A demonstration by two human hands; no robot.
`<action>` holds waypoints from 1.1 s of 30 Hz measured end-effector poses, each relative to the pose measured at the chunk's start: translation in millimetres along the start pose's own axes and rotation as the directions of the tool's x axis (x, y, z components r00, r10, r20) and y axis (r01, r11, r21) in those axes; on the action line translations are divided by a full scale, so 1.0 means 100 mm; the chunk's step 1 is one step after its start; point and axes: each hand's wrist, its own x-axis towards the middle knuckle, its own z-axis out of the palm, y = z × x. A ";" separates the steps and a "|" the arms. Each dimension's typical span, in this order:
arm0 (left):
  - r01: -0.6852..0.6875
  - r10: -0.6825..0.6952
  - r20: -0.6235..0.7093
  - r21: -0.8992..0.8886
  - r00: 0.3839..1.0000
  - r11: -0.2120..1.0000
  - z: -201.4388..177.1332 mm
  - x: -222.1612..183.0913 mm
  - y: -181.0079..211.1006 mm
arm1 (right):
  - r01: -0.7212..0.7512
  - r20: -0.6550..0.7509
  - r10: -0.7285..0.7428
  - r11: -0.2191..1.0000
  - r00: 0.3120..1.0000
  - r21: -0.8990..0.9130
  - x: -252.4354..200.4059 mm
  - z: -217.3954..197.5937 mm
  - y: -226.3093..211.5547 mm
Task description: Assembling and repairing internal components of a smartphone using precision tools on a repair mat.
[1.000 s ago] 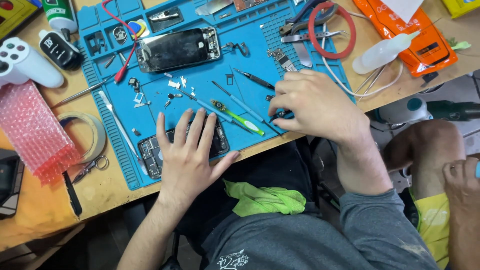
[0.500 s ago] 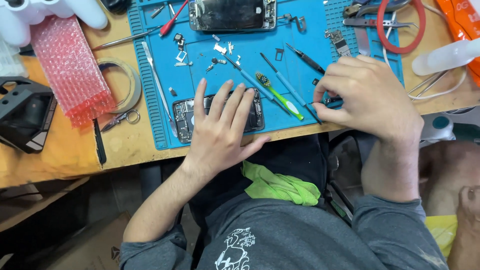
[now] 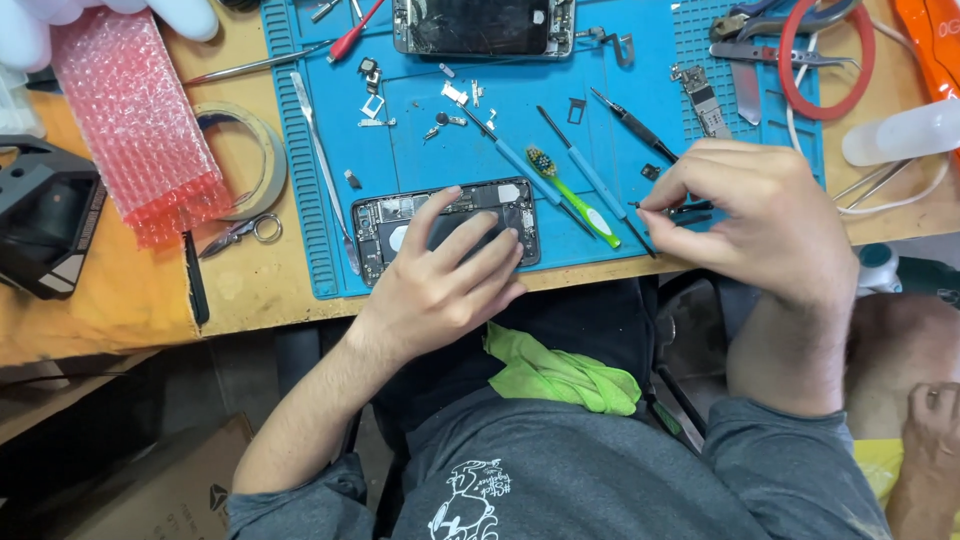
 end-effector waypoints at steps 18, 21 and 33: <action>0.014 -0.017 -0.027 -0.085 0.999 0.996 0.00 0.01 -0.01 | 0.042 -0.008 -0.041 0.962 0.999 0.268 0.13 -0.02 -0.20; 0.012 -0.014 -0.023 -0.074 1.000 0.997 -0.01 0.03 0.00 | 0.055 0.025 -0.064 0.962 0.998 0.269 0.14 -0.03 -0.19; 0.025 -0.030 -0.038 -0.118 0.999 0.993 -0.01 0.02 -0.02 | 0.026 0.015 -0.033 0.934 0.999 0.356 0.05 0.21 -0.23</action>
